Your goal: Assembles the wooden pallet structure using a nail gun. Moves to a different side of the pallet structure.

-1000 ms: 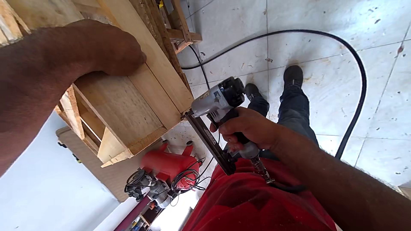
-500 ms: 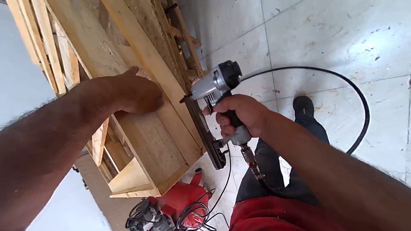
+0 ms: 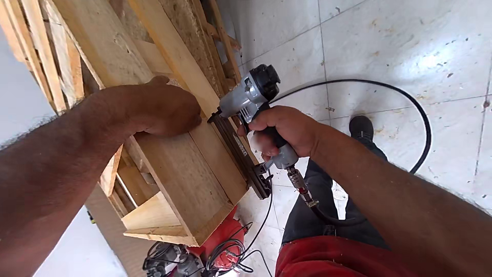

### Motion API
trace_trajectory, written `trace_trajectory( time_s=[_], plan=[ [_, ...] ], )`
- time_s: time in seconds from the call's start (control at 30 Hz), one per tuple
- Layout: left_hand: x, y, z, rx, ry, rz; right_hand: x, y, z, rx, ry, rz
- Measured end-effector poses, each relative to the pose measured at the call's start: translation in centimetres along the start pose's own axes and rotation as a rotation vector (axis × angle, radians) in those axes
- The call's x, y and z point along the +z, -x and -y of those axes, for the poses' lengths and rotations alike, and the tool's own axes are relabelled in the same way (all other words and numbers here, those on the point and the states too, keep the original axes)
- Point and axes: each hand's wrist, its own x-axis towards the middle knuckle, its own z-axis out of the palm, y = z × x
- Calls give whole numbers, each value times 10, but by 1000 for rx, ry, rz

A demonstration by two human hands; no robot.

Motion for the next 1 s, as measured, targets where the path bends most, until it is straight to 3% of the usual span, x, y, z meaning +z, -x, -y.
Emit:
trace_trajectory(
  time_s=[1.0],
  plan=[
    [6, -10, 7, 20, -29, -37, -4, 54, -52, 98, -3, 13]
  ],
)
